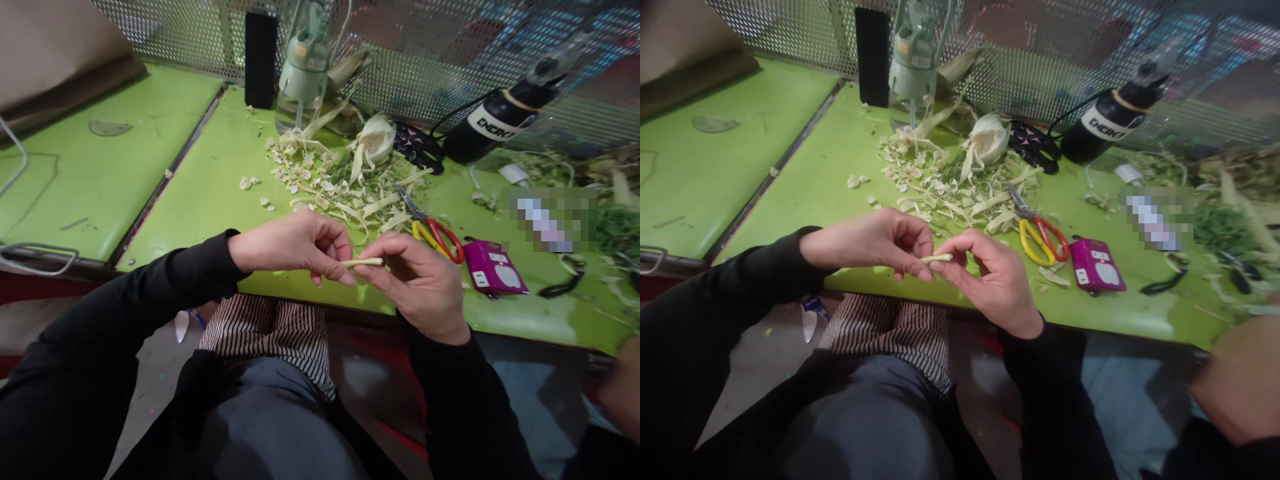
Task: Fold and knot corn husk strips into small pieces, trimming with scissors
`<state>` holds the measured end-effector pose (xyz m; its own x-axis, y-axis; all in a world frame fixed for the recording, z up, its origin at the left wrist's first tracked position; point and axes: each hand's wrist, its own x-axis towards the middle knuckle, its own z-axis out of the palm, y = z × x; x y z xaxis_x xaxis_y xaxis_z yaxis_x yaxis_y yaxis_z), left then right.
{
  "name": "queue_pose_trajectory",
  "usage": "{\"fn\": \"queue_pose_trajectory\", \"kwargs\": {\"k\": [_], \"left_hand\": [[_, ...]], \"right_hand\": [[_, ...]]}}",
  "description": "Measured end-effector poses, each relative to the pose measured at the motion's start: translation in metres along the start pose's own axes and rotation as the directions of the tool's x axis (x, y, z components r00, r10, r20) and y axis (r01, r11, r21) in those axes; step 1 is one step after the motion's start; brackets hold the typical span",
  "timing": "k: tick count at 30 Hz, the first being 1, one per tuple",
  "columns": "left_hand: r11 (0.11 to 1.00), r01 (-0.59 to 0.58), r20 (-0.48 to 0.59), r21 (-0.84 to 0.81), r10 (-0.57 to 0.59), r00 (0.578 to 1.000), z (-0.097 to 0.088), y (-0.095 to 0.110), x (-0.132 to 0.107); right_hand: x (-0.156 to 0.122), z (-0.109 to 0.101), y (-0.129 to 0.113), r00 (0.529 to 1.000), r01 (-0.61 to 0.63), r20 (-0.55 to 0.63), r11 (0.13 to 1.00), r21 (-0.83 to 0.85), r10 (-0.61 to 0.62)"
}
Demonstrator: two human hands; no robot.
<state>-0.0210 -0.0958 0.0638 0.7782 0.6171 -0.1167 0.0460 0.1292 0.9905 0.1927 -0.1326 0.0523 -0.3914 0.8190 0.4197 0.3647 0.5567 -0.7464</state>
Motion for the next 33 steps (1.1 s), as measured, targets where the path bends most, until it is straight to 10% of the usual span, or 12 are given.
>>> {"fn": "queue_pose_trajectory", "kwargs": {"k": [26,33], "left_hand": [[0.957,-0.103,-0.033,0.272,0.116,0.993,0.006,-0.001,-0.003],[0.723,-0.161,-0.237,0.671,0.416,0.878,0.013,-0.003,-0.001]], "right_hand": [[0.0,0.001,-0.004,0.994,-0.027,-0.108,0.999,-0.037,0.023],[0.001,0.009,-0.007,0.968,-0.142,-0.227,0.98,-0.141,0.108]]}}
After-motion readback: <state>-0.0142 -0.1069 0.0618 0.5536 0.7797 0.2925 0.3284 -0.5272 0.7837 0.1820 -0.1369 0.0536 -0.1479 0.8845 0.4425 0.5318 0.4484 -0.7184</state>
